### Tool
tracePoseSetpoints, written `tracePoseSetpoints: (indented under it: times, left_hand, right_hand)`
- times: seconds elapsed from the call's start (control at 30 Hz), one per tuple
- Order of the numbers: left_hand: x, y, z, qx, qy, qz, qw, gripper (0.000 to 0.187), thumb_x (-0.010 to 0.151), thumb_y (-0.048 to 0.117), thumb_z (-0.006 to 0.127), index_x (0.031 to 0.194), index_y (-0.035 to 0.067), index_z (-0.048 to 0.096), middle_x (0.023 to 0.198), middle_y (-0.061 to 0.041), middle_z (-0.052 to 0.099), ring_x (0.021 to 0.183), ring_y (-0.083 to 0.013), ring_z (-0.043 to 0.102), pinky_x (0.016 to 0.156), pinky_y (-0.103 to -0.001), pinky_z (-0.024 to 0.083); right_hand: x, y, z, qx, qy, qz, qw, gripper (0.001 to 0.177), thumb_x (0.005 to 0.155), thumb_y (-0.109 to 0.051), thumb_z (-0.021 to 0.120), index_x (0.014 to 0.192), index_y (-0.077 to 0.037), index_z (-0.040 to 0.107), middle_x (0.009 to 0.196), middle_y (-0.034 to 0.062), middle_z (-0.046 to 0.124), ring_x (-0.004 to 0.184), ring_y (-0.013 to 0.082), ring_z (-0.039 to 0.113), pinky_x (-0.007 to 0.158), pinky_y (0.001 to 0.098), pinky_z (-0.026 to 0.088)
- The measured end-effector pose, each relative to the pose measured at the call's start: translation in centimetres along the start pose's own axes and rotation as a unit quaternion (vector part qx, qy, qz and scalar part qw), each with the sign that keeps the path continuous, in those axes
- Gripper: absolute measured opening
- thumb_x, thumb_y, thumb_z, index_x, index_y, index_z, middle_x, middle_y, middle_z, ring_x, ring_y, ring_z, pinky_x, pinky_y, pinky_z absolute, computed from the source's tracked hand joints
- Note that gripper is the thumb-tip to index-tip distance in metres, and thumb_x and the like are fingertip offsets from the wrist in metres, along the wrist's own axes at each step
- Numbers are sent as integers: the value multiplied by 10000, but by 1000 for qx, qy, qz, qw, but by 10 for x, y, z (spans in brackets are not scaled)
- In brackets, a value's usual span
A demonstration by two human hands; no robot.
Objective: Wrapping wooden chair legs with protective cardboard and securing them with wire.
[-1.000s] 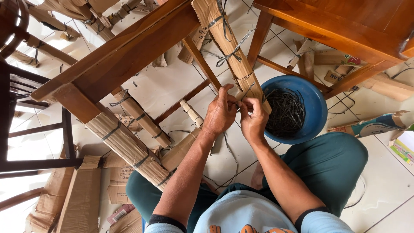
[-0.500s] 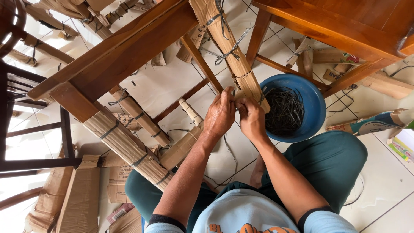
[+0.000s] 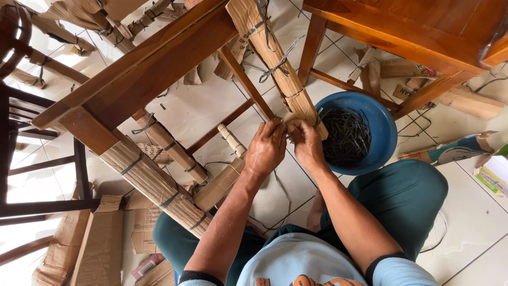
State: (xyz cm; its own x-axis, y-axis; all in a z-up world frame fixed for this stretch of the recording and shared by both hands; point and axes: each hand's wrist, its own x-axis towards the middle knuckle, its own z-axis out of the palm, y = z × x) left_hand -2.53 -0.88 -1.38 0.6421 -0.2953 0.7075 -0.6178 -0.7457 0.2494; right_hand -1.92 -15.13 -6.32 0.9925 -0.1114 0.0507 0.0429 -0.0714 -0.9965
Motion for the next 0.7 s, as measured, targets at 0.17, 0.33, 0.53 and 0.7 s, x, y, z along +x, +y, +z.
tracePoseSetpoints:
  times: [0.17,0.33,0.53,0.7]
  left_hand:
    - [-2,1,2,80,-3,32,996,125,886,81,667,991,46,725,965,-77,600,871,-252,642,695,-324,574]
    - [-3,1,2,95,-5,42,995,102,909,75,661,996,49,706,991,-85,605,891,-260,640,688,-321,566]
    - [2,3,-3,88,2,35,995,52,923,68,660,945,63,708,965,-71,626,866,-249,649,672,-312,572]
    - [6,-6,-3,100,-23,51,993,114,899,41,634,806,87,681,810,-58,638,786,-239,658,693,-294,560]
  right_hand:
    - [3,14,0,-1,-3,-5,1000,115,1035,-102,653,959,-33,705,776,72,676,729,129,645,675,278,584]
    - [-1,-2,-1,-4,-8,-3,1000,115,1030,-118,668,954,-42,709,783,76,692,714,129,648,667,271,592]
    - [-4,-5,2,7,2,1,1000,117,1014,-126,698,966,-20,706,793,92,701,717,133,662,664,269,601]
    - [-8,-7,6,-21,33,-11,999,94,976,-112,748,963,-22,725,746,104,687,667,151,663,621,287,596]
